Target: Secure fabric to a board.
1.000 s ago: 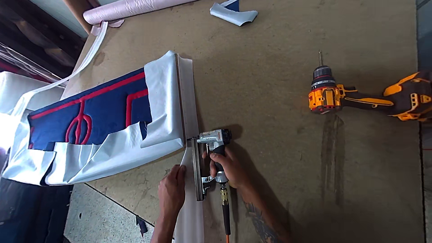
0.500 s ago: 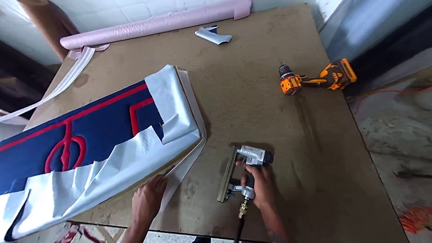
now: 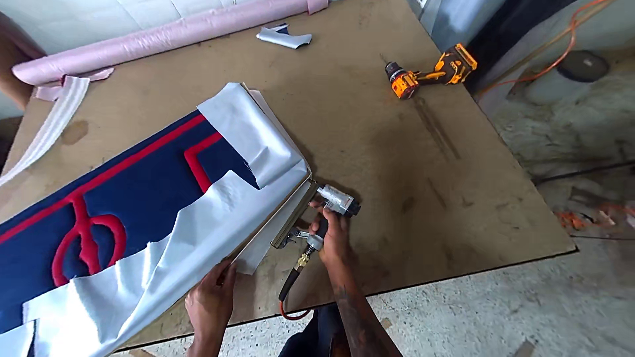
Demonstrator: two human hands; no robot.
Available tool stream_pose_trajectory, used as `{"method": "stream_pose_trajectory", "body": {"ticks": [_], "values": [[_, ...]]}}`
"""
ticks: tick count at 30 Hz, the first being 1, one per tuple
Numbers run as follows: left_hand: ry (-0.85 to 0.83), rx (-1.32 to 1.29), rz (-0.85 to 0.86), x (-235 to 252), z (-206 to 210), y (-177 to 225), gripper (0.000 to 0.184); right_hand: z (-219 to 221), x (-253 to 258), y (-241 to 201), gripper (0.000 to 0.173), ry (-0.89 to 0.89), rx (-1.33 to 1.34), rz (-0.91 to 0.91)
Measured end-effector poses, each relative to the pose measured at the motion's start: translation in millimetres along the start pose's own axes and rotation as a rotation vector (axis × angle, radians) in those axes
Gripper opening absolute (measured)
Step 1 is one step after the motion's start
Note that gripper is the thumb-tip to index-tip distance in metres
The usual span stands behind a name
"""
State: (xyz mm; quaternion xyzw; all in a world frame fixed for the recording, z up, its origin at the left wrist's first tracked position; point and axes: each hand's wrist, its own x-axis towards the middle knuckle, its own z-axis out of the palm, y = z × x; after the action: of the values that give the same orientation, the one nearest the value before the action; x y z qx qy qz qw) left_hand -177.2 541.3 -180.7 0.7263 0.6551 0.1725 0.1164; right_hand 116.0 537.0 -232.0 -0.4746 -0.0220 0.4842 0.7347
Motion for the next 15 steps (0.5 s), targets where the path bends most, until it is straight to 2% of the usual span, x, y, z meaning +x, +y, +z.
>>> {"method": "stream_pose_trajectory", "body": {"ticks": [7,11,15], "values": [[-0.031,-0.006,0.002,6,-7,-11,0.026,6,-18,16,0.033,-0.040,0.004,-0.048],[-0.111,-0.003,0.000,9,-19,-11,0.025,11,-32,27,0.030,-0.060,0.045,-0.089],[-0.156,0.062,0.062,19,-30,-16,0.027,18,-55,39,0.030,-0.050,0.069,-0.061]]}}
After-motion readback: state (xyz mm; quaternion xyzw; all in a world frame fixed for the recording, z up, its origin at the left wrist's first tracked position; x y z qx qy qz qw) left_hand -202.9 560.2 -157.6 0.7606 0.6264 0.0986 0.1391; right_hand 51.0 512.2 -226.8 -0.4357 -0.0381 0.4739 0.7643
